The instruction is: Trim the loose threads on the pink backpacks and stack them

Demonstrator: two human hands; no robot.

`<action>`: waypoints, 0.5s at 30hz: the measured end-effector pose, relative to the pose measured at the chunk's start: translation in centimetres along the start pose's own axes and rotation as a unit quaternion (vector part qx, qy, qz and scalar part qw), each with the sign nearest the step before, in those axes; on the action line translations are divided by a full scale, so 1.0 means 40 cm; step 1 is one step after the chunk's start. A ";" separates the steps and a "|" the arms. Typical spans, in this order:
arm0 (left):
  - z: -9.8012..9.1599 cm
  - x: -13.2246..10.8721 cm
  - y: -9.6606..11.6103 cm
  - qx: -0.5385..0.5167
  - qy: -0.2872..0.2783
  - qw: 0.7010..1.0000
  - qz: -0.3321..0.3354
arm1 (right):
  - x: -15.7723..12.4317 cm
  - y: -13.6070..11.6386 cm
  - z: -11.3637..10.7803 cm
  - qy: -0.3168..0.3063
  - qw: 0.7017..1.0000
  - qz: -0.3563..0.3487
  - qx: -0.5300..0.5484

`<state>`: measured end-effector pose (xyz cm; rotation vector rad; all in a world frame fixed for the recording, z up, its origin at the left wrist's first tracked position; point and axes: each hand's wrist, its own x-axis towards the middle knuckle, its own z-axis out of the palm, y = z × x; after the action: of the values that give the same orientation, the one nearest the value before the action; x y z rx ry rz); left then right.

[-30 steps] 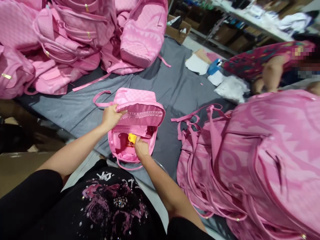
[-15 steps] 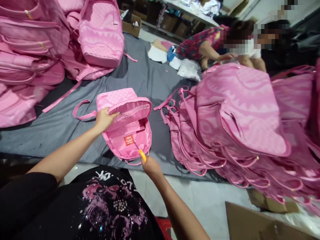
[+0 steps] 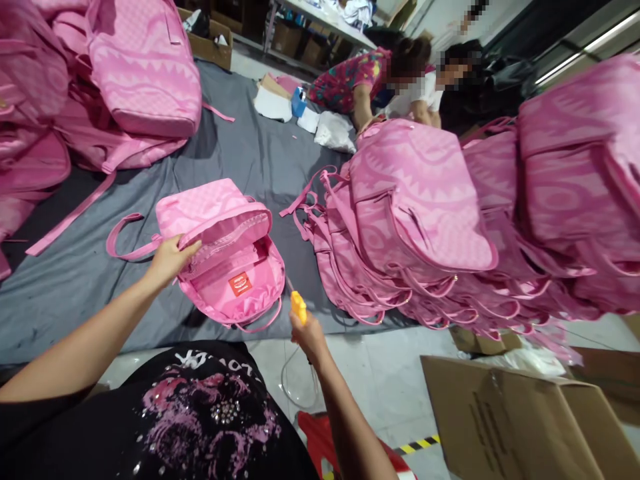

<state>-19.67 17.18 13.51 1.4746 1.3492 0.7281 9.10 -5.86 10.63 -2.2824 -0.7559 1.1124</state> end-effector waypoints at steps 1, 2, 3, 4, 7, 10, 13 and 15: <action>-0.008 -0.012 -0.002 -0.031 -0.035 0.999 -0.009 | 0.017 0.012 -0.010 0.032 0.998 -0.010 0.047; -0.016 -0.026 -0.003 -0.060 -0.076 0.995 -0.017 | 0.038 0.022 -0.017 0.057 0.995 -0.014 0.079; -0.026 -0.042 -0.004 -0.084 -0.115 0.990 -0.024 | 0.062 0.030 -0.020 0.073 0.993 -0.011 0.097; -0.037 -0.058 -0.006 -0.106 -0.153 0.982 -0.031 | 0.089 0.035 -0.019 0.078 0.992 -0.002 0.101; -0.066 -0.096 -0.033 -0.180 -0.212 0.957 -0.083 | 0.186 0.029 0.005 0.073 0.993 0.011 0.088; -0.068 -0.114 -0.097 -0.166 -0.049 0.973 -0.154 | 0.282 -0.004 0.045 0.075 0.995 0.003 0.063; -0.015 -0.114 -0.170 -0.110 0.077 0.952 -0.275 | 0.344 -0.041 0.071 0.088 0.995 0.006 0.039; 0.047 -0.105 -0.203 -0.132 0.028 0.935 -0.329 | 0.364 -0.056 0.075 0.084 0.996 0.004 0.032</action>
<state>-21.93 11.93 6.12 0.7177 1.5935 0.4837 13.57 5.95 2.45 -2.2927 -0.6351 0.9196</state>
